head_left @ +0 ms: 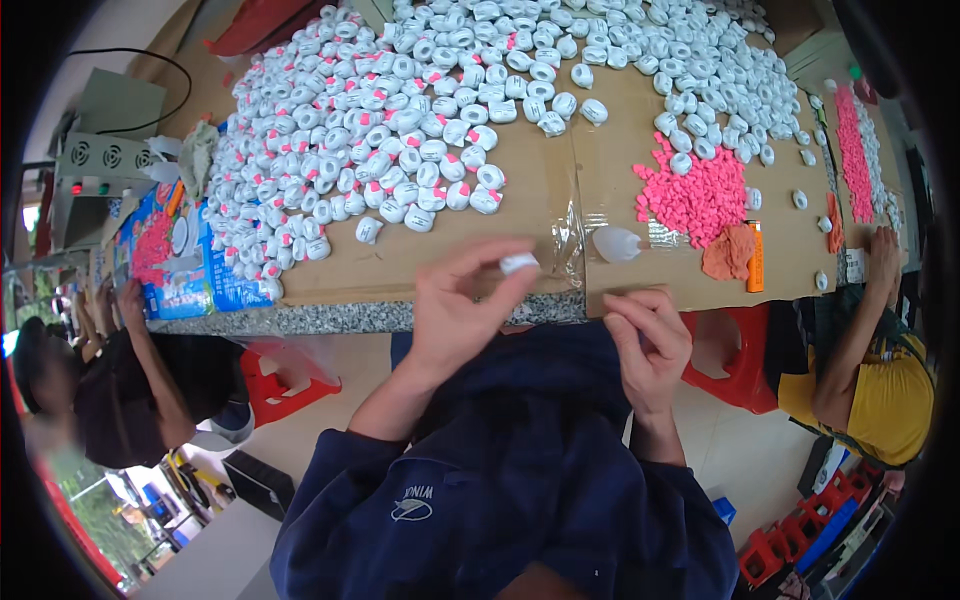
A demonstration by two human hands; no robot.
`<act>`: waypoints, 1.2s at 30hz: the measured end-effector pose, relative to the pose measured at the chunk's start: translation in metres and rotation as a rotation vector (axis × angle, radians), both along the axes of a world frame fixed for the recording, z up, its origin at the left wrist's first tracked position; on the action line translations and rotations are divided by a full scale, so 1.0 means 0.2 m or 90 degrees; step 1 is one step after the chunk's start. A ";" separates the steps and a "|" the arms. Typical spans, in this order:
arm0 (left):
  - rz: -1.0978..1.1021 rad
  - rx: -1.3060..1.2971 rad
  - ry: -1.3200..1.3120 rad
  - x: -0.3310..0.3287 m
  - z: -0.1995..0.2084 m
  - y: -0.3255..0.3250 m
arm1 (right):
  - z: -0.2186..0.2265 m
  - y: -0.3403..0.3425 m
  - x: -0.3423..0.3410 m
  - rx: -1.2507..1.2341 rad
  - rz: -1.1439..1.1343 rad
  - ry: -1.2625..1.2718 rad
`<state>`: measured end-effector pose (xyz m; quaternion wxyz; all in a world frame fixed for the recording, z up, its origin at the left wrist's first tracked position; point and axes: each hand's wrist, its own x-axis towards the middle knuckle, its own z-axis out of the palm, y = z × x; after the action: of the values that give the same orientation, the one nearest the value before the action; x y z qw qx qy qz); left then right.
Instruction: The recorder is gluing small plastic toy components together at a factory workbench.
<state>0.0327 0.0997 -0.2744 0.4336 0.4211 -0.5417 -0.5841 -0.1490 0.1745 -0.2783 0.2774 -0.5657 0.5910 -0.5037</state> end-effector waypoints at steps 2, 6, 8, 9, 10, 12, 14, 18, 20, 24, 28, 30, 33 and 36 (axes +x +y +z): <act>0.077 -0.082 -0.099 0.07 -0.01 -0.12 | -0.01 0.00 -0.05 0.011 -0.023 0.000; 0.201 -0.295 -0.214 0.19 0.01 -0.35 | -0.02 -0.04 -0.08 0.012 -0.107 -0.017; 0.326 -0.427 -0.380 0.17 0.10 -0.39 | -0.02 -0.05 -0.09 -0.006 -0.129 -0.008; 0.342 -0.443 -0.391 0.17 0.11 -0.39 | -0.03 -0.06 -0.09 -0.005 -0.131 -0.006; 0.340 -0.442 -0.389 0.17 0.11 -0.35 | -0.03 -0.07 -0.08 -0.004 -0.134 -0.016; 0.143 -0.326 -0.346 0.17 0.11 -0.21 | -0.05 -0.08 -0.09 -0.003 -0.143 -0.021; -0.192 0.025 -0.234 0.25 0.17 -0.02 | -0.06 -0.09 -0.09 -0.017 -0.112 0.008; -0.677 0.305 -0.542 0.63 -0.03 0.15 | -0.06 -0.09 -0.10 0.000 -0.128 0.000; -0.692 0.632 -0.390 1.01 -0.21 0.46 | -0.07 -0.12 -0.11 -0.005 -0.123 -0.004; -0.245 0.419 -0.326 1.23 -0.13 0.93 | -0.13 -0.13 -0.11 -0.016 -0.154 0.068; -0.286 0.476 -0.349 1.27 -0.08 1.10 | -0.15 -0.16 -0.08 -0.079 -0.164 0.142; -0.319 0.496 -0.359 1.27 -0.08 1.09 | -0.15 -0.16 -0.08 -0.073 -0.163 0.137; -0.362 0.522 -0.376 1.25 -0.08 1.07 | -0.14 -0.16 -0.08 -0.051 -0.154 0.103; -0.410 0.546 -0.397 1.25 -0.07 1.05 | -0.13 -0.15 -0.08 -0.032 -0.152 0.079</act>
<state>0.2831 0.3096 -0.2893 -0.1510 0.5240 -0.4597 -0.7009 -0.1653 0.1441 -0.3049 0.1639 -0.5287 0.6571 -0.5117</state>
